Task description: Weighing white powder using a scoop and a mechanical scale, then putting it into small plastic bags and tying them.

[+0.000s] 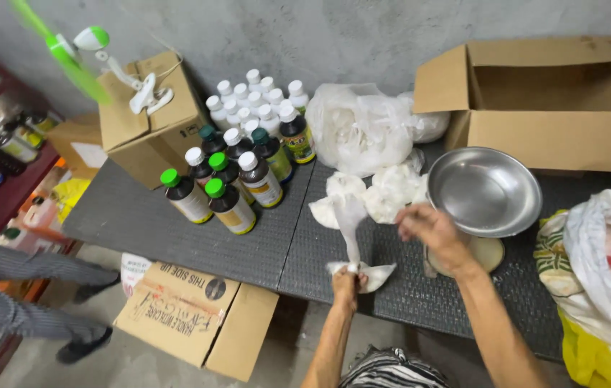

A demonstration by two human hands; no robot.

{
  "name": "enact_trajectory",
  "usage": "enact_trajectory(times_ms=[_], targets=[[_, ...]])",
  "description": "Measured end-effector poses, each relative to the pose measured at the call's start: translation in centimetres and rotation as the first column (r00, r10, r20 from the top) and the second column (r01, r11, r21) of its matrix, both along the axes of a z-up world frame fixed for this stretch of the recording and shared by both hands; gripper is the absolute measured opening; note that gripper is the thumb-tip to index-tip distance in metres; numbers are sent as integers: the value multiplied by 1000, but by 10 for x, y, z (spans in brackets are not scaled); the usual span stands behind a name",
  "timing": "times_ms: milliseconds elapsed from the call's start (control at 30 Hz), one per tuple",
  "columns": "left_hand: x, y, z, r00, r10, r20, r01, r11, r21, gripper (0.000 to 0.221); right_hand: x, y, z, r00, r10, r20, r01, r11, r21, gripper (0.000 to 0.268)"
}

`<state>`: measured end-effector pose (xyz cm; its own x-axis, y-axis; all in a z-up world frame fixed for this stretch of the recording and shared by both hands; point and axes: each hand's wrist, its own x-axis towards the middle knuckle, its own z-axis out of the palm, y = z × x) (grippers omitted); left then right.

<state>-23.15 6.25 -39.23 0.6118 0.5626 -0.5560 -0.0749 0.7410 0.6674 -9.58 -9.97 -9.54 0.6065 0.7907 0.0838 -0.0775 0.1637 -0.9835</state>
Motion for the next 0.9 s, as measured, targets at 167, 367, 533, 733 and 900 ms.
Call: enact_trajectory(times_ms=[167, 367, 533, 733, 900], targets=[[7, -12, 8, 1000, -11, 19, 13, 995, -97, 20, -61, 16, -95, 922, 33, 386, 206, 802, -561, 20], [26, -27, -20, 1000, -23, 1, 23, 997, -78, 21, -91, 35, -160, 798, -179, 575, 418, 852, -314, 28], [17, -39, -1, 992, -120, 41, 122, 992, -32, 25, -78, 23, -168, 827, -153, 542, 384, 857, -344, 23], [21, -33, 13, 998, -62, 5, 62, 995, -74, 27, -55, 44, -211, 891, -220, 397, 387, 826, -411, 20], [16, -44, 39, 993, -30, -115, 76, 905, 418, 31, -36, 46, -241, 835, -375, 401, 525, 760, -382, 23]])
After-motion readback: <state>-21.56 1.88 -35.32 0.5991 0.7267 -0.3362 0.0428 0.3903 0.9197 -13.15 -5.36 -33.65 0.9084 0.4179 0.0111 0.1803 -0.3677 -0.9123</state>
